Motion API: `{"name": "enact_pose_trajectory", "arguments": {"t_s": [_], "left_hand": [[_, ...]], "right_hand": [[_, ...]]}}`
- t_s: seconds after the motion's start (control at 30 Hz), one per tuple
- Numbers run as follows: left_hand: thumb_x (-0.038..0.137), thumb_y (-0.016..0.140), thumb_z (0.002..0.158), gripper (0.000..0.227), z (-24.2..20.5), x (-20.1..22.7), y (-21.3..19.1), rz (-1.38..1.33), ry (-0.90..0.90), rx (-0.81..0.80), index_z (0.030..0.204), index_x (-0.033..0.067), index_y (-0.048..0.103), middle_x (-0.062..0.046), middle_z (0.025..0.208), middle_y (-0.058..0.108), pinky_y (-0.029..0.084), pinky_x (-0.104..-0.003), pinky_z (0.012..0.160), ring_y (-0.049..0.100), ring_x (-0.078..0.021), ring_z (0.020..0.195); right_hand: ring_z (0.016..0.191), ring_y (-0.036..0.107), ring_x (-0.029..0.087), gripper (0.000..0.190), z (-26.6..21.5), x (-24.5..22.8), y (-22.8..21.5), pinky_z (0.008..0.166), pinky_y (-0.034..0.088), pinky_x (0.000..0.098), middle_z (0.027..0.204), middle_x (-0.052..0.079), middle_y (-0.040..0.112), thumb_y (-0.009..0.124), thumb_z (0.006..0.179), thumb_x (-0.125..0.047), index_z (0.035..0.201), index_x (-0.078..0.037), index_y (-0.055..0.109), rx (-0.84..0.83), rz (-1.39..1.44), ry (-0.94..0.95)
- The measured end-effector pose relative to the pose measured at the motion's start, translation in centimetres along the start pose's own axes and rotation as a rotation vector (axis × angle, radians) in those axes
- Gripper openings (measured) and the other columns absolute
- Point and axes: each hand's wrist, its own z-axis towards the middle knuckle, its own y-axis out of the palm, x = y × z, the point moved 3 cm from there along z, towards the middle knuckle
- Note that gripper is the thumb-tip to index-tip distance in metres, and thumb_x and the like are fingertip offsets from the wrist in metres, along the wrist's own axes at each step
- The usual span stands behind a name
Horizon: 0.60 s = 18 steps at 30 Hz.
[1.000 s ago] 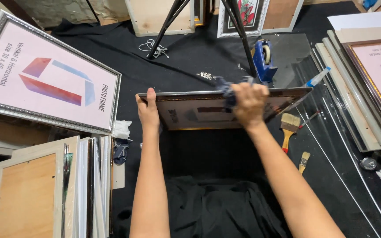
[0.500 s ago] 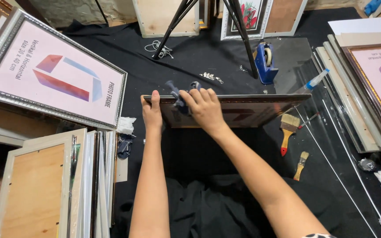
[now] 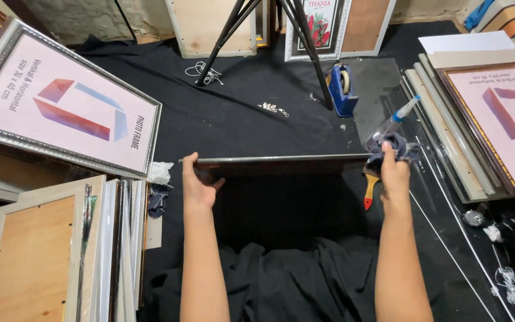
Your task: Cleaning a picture frame backing board using a spray cleaner and a cloth to remove dust and residue.
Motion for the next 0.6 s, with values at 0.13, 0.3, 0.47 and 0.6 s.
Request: {"name": "enact_pose_trajectory", "arguments": {"t_s": [0.13,0.3,0.47,0.6], "left_hand": [[0.039,0.083,0.081,0.097,-1.5,-0.7,-0.7,-0.251,-0.129,0.086,0.151,0.0071,0.024,-0.017,0.135,0.034,0.032,-0.079,0.105,0.05,-0.0369,0.122],[0.013,0.075,0.082,0.083,1.9,-4.8,-3.9,-0.27,-0.107,0.041,0.152,0.0126,0.029,-0.018,0.144,0.035,0.041,-0.07,0.103,0.049,-0.0402,0.13],[0.001,0.062,0.084,0.09,2.2,-7.9,-5.1,-0.206,-0.136,-0.019,0.163,0.0236,0.024,-0.02,0.163,0.03,0.041,-0.056,0.112,0.04,-0.0375,0.147],[-0.009,0.054,0.085,0.087,3.5,-9.2,-5.0,-0.22,-0.134,0.015,0.162,0.0217,0.027,-0.022,0.165,0.029,0.035,-0.061,0.115,0.035,-0.0407,0.149]], "right_hand": [[0.08,0.071,0.02,0.036,2.1,10.2,0.3,0.067,0.06,0.0367,0.093,0.012,0.068,0.079,0.083,-0.027,0.106,0.0,0.072,0.011,0.463,0.375],[0.069,0.064,0.017,0.024,1.6,13.1,1.3,0.058,0.054,0.0347,0.08,0.011,0.062,0.075,0.075,-0.01,0.095,0.003,0.07,0.108,0.6,0.356],[0.113,0.044,0.037,0.056,3.6,19.0,4.6,0.087,0.05,0.0286,0.13,0.041,0.031,0.092,0.059,-0.035,0.107,-0.01,0.074,0.229,0.344,0.556],[0.065,0.057,0.022,0.029,4.6,21.4,5.7,0.057,0.052,0.0338,0.077,0.013,0.053,0.075,0.062,-0.001,0.086,0.003,0.06,0.19,0.592,0.535]]}}
